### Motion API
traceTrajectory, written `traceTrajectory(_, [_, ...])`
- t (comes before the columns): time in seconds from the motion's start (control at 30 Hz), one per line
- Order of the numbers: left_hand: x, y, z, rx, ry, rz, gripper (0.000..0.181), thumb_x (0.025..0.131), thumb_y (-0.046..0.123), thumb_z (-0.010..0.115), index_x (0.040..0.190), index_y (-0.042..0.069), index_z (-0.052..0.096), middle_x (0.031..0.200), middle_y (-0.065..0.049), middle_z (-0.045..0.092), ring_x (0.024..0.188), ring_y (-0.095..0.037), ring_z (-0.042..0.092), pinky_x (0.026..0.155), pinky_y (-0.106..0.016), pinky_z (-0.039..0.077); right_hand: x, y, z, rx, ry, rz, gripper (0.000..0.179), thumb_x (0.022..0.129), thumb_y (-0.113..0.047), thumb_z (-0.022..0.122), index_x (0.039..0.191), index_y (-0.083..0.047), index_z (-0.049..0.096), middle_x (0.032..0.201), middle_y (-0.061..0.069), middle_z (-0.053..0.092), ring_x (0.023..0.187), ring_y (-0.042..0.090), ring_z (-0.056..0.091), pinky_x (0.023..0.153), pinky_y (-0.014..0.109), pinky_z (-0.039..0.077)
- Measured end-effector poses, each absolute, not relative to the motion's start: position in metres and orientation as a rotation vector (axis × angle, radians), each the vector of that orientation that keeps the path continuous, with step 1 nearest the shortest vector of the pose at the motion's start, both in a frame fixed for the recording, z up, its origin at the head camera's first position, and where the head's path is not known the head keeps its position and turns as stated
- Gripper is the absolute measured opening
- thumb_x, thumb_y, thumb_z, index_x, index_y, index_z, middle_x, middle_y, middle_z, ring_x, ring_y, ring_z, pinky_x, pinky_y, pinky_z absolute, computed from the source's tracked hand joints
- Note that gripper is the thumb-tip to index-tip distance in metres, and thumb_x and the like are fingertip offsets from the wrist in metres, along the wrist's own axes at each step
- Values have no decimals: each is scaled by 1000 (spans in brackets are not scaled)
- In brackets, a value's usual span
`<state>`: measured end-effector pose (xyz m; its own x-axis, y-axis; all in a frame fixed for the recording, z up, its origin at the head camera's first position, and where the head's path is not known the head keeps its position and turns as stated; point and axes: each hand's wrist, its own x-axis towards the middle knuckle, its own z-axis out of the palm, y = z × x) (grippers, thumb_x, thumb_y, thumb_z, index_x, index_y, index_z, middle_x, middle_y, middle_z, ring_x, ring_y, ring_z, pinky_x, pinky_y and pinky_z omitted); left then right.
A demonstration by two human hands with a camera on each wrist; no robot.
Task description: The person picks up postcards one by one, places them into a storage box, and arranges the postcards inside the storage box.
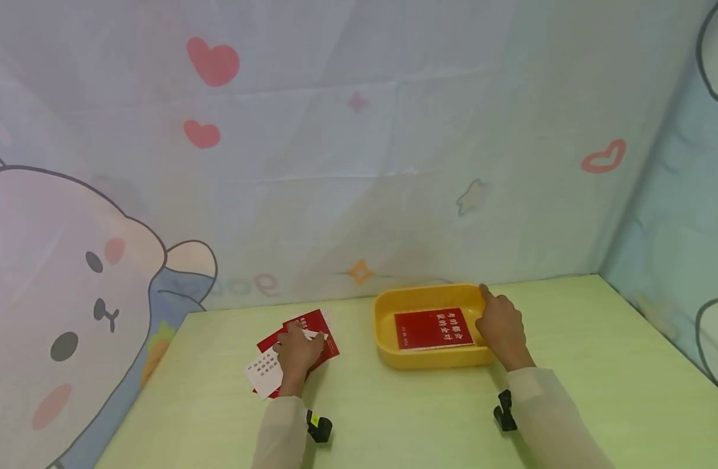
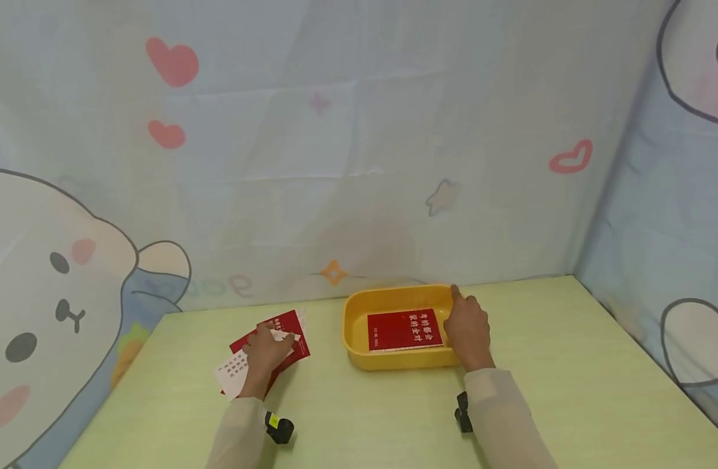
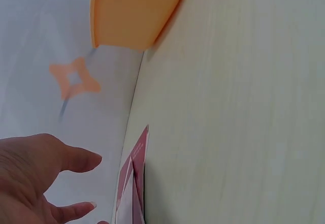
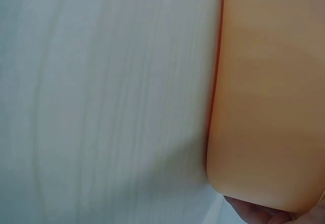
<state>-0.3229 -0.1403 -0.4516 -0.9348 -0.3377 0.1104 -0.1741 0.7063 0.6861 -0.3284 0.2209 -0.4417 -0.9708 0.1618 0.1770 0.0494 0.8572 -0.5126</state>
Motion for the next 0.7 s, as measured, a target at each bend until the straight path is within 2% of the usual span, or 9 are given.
traceTrajectory(0.13, [-322,-149,-450,458,-2730,-965,65,85,28,69,130,-11,41,126,-40,44,120,-57,38,100,-69,33,-329,221,-441,-161,-2822,764,67,90,-1,60,151,2,34,118,37,56,81,36,60,73,53,58])
traceTrajectory(0.37, [-320,-160,-450,529,-2795,-815,76,82,34,75,133,-11,41,133,-42,37,127,-57,28,102,-70,28,-326,219,-439,-168,-2823,769,67,90,-1,61,151,2,34,118,37,55,78,34,59,69,51,59])
traceTrajectory(0.57, [-319,-162,-454,575,-2853,-690,82,81,43,75,132,-11,41,133,-42,37,126,-58,30,101,-71,29,-324,218,-439,-167,-2811,757,66,90,-1,61,150,3,35,118,37,56,80,37,62,72,53,59])
traceTrajectory(0.7, [-321,-161,-458,562,-2852,-695,84,82,46,74,133,-12,42,135,-43,36,128,-59,30,102,-74,28,-325,219,-441,-145,-2796,758,65,90,-1,61,150,3,35,116,37,57,76,35,61,67,50,59])
